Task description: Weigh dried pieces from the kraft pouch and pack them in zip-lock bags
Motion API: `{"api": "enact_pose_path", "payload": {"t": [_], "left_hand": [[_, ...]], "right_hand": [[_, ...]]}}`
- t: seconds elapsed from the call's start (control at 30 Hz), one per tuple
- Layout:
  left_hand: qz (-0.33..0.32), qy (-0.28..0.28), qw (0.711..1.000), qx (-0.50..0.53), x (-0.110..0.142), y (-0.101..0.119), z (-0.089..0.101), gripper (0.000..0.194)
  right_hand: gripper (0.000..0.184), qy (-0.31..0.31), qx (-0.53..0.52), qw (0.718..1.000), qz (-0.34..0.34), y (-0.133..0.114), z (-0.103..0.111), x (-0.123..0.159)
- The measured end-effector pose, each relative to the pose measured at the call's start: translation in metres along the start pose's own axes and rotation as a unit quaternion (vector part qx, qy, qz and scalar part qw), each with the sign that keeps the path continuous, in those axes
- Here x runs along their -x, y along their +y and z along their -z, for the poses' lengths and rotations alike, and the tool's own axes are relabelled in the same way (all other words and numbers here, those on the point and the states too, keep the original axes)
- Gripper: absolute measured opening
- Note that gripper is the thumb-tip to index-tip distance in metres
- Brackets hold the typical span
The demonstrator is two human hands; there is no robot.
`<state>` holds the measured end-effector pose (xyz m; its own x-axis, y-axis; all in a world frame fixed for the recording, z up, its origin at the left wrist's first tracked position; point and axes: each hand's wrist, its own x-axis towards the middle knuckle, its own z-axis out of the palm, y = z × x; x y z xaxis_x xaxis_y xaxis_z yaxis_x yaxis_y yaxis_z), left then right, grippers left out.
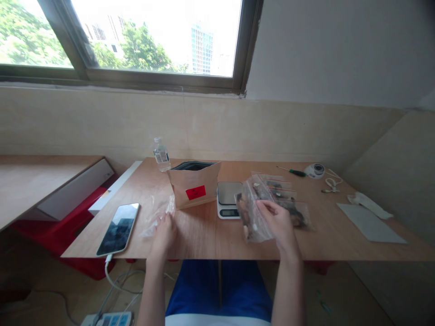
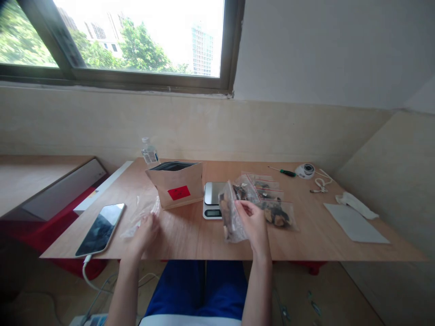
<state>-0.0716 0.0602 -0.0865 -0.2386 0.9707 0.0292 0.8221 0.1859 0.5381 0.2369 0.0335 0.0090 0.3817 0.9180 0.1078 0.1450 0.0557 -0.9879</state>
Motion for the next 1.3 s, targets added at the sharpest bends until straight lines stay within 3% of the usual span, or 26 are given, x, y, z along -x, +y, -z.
{"api": "enact_pose_path", "payload": {"t": [0.1,0.17,0.23,0.3,0.4,0.73,0.87,1.13,1.3], "left_hand": [[-0.020,-0.004,0.999,0.041,0.017,0.026,0.023,0.045],[-0.106,-0.057,0.981,0.153,0.031,0.054,0.038,0.037],[-0.149,-0.107,0.963,0.199,0.043,0.085,0.047,0.029],[-0.150,-0.186,0.916,0.324,0.050,0.112,0.048,0.031],[-0.134,-0.162,0.894,0.395,0.050,0.134,0.038,0.033],[-0.122,-0.085,0.917,0.370,0.042,0.126,0.014,0.036],[-0.109,-0.110,0.902,0.404,0.037,0.117,0.007,0.034],[-0.145,-0.177,0.870,0.436,0.039,0.116,0.014,0.029],[-0.125,-0.158,0.877,0.437,0.040,0.120,0.004,0.029]], "right_hand": [[0.035,-0.085,0.002,0.996,-0.019,-0.006,-0.014,0.008],[0.034,-0.117,0.009,0.993,-0.024,-0.010,-0.024,0.013],[0.031,-0.138,0.012,0.990,-0.024,-0.014,-0.033,0.018],[0.028,-0.165,0.006,0.986,-0.021,-0.019,-0.041,0.023],[0.027,-0.222,-0.011,0.975,-0.015,-0.024,-0.049,0.029],[0.033,-0.247,-0.040,0.968,-0.025,-0.010,-0.066,0.030],[0.034,-0.256,-0.054,0.964,-0.049,-0.002,-0.074,0.029],[0.030,-0.267,-0.092,0.959,-0.042,0.007,-0.067,0.021],[0.027,-0.260,-0.114,0.958,-0.031,0.006,-0.064,0.021]]}}
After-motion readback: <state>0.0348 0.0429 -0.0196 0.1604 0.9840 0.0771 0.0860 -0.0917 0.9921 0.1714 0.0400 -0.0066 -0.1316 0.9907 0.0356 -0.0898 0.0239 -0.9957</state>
